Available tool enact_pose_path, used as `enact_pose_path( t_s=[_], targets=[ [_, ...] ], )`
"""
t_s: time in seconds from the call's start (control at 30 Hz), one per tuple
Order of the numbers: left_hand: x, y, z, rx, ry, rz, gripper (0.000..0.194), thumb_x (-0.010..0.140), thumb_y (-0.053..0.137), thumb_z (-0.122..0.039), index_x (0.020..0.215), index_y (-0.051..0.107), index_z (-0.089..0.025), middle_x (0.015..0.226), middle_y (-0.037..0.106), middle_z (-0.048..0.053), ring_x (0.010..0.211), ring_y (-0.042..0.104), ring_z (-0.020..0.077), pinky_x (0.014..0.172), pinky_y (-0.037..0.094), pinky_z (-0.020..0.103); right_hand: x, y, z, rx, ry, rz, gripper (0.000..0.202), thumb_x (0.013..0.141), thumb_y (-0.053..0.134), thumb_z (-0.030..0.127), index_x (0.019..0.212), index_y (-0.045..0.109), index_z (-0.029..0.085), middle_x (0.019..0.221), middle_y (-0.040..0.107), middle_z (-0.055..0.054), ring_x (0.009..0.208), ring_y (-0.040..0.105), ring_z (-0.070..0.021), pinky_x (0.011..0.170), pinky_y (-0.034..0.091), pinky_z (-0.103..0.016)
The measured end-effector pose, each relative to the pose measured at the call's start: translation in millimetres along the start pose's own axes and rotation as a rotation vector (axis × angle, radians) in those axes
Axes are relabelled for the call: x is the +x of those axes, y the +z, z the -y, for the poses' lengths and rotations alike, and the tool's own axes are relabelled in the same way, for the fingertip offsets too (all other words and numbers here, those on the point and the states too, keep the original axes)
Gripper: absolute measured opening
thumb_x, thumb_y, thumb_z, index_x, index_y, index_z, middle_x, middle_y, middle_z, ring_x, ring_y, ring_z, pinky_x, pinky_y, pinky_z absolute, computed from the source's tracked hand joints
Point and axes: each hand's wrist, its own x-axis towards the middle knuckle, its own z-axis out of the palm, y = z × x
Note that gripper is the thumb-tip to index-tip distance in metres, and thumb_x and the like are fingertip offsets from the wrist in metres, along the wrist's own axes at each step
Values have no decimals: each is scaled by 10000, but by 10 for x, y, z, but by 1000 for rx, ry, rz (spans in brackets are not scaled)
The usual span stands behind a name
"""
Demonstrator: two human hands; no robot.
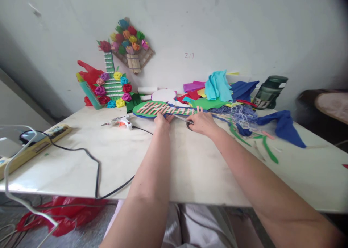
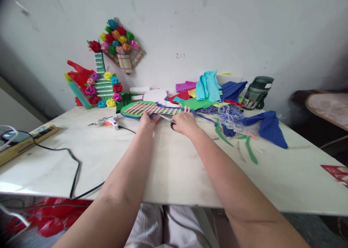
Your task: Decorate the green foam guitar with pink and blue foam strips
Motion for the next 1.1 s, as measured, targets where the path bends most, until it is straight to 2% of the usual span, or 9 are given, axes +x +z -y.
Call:
enact_pose_path(
  t_s=[0.33, 0.67, 0.83, 1.1],
  targets=[
    [-31, 5, 9, 2, 33, -8, 212, 858, 387, -186, 972, 552, -117, 785, 617, 93, 751, 657, 216, 701, 547, 411, 27, 87, 136, -11, 6, 33, 376, 783, 463, 311, 1090, 660, 221, 994, 678, -125, 956, 596, -262, 784, 414, -359],
    [-72, 17, 6, -44, 30, -28, 124, 820, 438, -156, 847, 558, -143, 701, 573, 50, 670, 632, 171, 682, 545, 378, 54, 114, 199, -13, -10, 15, 357, 787, 456, 319, 1060, 671, 237, 934, 692, -106, 909, 616, -260, 758, 422, -352],
    [-65, 17, 9, -20, 27, -28, 141, 828, 411, -149, 866, 546, -132, 697, 575, 55, 654, 632, 172, 697, 543, 391, 66, 116, 200, -8, 0, 23, 369, 781, 456, 301, 1079, 661, 229, 952, 690, -108, 918, 614, -253, 766, 417, -344],
    [-26, 8, 8, -23, 14, -23, 187, 839, 413, -169, 961, 550, -132, 784, 613, 86, 765, 659, 223, 711, 545, 422, 62, 122, 193, 1, 16, 27, 376, 781, 458, 305, 1090, 659, 231, 975, 688, -109, 931, 609, -261, 787, 415, -360]
  ],
)
